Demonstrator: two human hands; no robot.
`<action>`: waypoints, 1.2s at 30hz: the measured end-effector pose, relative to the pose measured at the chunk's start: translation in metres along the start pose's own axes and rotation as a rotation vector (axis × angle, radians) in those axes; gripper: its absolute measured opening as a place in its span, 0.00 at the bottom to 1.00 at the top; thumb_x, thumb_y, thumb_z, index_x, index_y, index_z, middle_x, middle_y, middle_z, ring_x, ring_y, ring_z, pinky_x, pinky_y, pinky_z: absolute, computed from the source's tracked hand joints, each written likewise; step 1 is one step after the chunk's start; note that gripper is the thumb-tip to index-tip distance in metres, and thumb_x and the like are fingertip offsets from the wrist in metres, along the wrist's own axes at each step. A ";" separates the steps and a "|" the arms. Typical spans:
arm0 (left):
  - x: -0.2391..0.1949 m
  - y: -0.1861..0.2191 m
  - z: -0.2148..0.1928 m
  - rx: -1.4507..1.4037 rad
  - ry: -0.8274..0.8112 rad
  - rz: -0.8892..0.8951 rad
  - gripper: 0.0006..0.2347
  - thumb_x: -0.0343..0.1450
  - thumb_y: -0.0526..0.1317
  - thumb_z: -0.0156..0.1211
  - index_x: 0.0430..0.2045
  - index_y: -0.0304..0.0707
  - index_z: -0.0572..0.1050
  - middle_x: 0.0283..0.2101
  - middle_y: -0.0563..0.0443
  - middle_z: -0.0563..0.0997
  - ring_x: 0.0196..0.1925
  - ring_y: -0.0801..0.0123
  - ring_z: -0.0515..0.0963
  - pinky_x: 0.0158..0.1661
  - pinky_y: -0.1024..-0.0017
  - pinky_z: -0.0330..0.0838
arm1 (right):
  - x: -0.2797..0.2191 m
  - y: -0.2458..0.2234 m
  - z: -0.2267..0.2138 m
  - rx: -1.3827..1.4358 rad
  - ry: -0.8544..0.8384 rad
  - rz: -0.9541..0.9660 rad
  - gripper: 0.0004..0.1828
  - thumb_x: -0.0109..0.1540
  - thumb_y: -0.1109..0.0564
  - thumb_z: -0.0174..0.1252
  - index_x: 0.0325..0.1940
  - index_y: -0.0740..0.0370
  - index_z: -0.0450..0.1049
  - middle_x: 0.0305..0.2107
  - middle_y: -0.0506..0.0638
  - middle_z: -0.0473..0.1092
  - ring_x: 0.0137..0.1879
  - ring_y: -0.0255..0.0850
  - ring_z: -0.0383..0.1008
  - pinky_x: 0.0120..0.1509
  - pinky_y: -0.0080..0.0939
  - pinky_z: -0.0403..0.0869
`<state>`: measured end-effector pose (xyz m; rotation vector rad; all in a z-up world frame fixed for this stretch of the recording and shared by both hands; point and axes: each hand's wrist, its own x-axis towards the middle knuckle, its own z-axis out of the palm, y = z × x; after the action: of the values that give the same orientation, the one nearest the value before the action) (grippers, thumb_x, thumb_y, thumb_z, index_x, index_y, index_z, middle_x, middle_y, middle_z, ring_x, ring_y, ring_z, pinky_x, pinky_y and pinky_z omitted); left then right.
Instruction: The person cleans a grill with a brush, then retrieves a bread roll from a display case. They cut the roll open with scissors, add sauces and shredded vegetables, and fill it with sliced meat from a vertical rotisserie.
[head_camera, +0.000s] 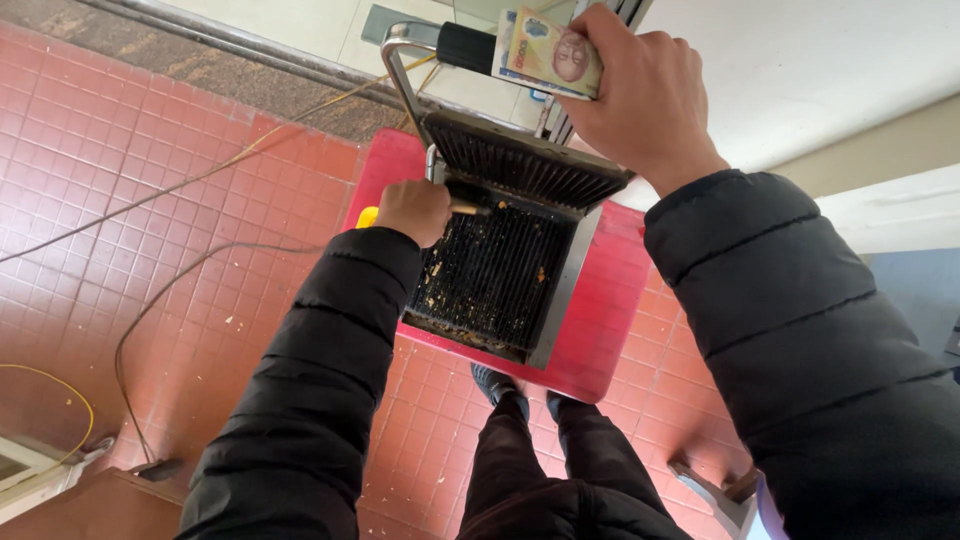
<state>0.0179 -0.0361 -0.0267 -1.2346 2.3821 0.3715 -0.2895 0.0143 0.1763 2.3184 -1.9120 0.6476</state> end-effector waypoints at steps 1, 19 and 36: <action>-0.005 0.002 -0.010 0.000 0.002 -0.001 0.13 0.84 0.48 0.57 0.42 0.42 0.85 0.36 0.49 0.87 0.40 0.48 0.88 0.39 0.49 0.85 | 0.000 0.001 0.000 -0.001 0.001 -0.001 0.20 0.70 0.47 0.70 0.62 0.50 0.73 0.35 0.53 0.81 0.31 0.72 0.73 0.30 0.67 0.64; -0.045 0.018 0.023 0.026 0.098 0.004 0.14 0.84 0.42 0.55 0.32 0.41 0.85 0.29 0.48 0.86 0.33 0.51 0.89 0.33 0.50 0.87 | 0.004 0.012 0.004 0.018 0.019 -0.074 0.25 0.73 0.42 0.78 0.65 0.54 0.75 0.44 0.53 0.85 0.35 0.67 0.78 0.32 0.64 0.68; -0.081 0.034 0.007 -0.043 -0.069 -0.212 0.10 0.82 0.37 0.53 0.47 0.40 0.85 0.45 0.45 0.90 0.49 0.43 0.90 0.47 0.46 0.84 | 0.008 0.015 0.002 0.025 0.014 -0.134 0.24 0.74 0.44 0.74 0.67 0.55 0.75 0.42 0.52 0.84 0.35 0.64 0.80 0.32 0.62 0.72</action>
<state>0.0331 0.0435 0.0080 -1.4537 2.1701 0.3924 -0.3019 0.0033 0.1742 2.4243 -1.7346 0.6754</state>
